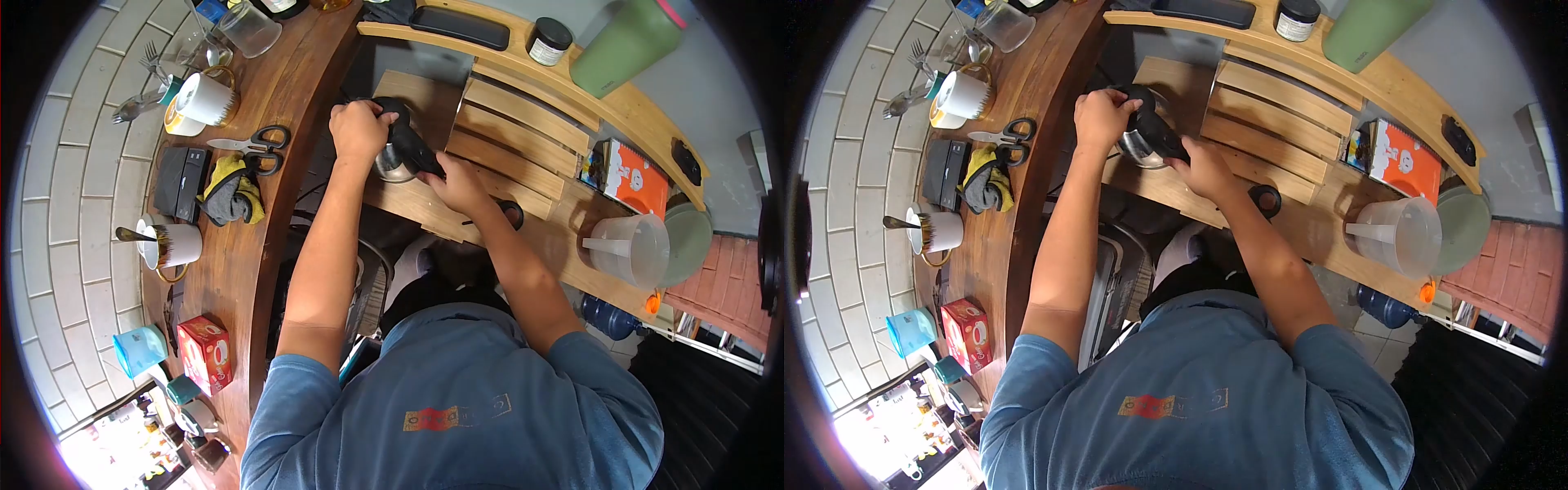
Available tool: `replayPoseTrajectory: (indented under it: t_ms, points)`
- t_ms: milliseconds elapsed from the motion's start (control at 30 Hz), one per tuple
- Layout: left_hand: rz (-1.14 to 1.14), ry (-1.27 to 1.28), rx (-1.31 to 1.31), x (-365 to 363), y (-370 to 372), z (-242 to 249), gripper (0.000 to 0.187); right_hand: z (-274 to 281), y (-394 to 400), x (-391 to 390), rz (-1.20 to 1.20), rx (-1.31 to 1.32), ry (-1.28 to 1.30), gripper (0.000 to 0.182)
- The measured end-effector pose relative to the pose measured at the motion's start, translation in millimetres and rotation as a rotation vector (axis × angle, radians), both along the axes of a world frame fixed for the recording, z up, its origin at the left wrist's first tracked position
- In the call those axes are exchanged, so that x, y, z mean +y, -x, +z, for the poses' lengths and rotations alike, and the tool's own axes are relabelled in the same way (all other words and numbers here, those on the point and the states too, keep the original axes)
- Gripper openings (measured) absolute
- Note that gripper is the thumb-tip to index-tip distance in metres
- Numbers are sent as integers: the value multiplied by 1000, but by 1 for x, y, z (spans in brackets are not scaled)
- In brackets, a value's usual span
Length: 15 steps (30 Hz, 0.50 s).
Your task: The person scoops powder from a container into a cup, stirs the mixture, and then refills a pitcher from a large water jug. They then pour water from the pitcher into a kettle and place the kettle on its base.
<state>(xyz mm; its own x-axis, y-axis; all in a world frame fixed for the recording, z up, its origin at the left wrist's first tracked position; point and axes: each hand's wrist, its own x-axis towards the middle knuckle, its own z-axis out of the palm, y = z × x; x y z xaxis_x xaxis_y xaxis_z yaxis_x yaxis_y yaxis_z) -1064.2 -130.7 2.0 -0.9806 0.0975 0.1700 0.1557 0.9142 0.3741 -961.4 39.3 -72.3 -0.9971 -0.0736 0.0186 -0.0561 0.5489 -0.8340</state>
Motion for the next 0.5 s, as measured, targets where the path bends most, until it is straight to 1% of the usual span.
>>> replayPoseTrajectory:
  t_ms: [67,300,367,400,467,500]
  points:
    - [9,14,-64,1,1,4,36,-1,0,0,3,33,-26,42]
    - [3,112,-19,8,-4,20,35,-7,2,-1,-8,62,-31,42]
    - [-37,174,143,11,-11,26,29,-8,2,-1,-9,51,-30,41]
    - [-33,174,144,12,-16,28,29,-8,2,-1,-6,52,-30,41]
    - [-104,245,344,16,-27,31,25,-6,1,-2,-24,111,29,40]
    - [-104,246,345,19,-33,33,25,-7,1,-2,-24,112,30,40]
